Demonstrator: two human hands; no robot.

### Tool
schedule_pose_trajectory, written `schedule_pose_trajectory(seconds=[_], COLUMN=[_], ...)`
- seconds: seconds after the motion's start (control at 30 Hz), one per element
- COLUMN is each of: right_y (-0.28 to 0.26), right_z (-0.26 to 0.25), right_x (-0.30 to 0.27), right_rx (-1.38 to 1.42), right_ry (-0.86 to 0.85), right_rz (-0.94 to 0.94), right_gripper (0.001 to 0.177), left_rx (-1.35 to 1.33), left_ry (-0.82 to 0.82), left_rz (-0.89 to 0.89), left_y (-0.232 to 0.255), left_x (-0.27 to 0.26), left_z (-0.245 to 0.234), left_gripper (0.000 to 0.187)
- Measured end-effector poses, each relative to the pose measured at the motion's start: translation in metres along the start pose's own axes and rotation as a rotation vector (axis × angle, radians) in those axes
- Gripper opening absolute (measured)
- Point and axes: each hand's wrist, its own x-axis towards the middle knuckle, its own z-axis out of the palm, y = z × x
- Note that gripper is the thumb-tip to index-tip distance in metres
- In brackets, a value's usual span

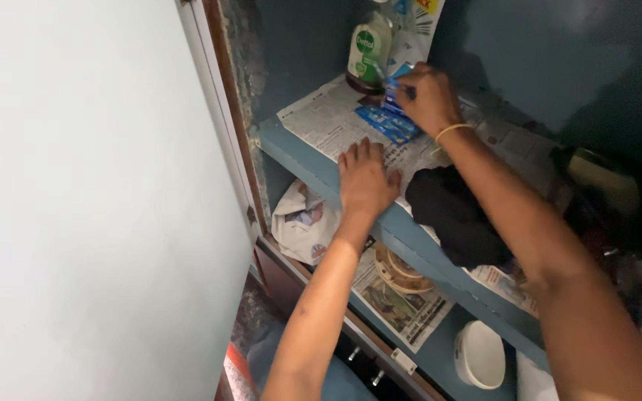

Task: The person unpacks supplies from a bag and arranges them into a cabinet, placing detergent sachets, a cloth, toothbrushes in a cup, soap boxes, and a plastic container onto the shelves by hand.

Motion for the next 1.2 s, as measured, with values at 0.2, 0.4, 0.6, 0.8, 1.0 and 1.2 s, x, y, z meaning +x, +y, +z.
schedule_pose_trajectory(seconds=[0.2,0.4,0.6,0.8,1.0,1.2], right_y=[0.02,0.007,-0.003,0.004,0.01,-0.028], right_z=[0.013,0.04,0.044,0.035,-0.007,-0.066], right_x=[-0.011,-0.019,-0.025,-0.023,-0.007,-0.03], right_rx=[-0.103,-0.104,-0.073,-0.055,-0.002,-0.095], right_ry=[-0.062,-0.213,-0.218,-0.209,-0.331,-0.861], right_rz=[0.016,0.099,0.164,0.208,0.241,0.422], right_gripper=[0.025,0.032,0.04,0.039,0.045,0.073], left_rx=[0.329,0.315,0.269,0.241,0.178,-0.007], left_ry=[-0.4,-0.393,-0.366,-0.35,-0.269,-0.126], left_rz=[-0.042,-0.046,-0.044,-0.033,-0.015,0.029], left_y=[0.007,0.008,0.008,0.007,0.001,-0.007], left_x=[0.008,0.008,0.007,0.007,0.004,0.003], left_z=[0.007,0.003,0.0,0.002,0.008,0.005], left_gripper=[0.076,0.071,0.071,0.069,0.064,0.035])
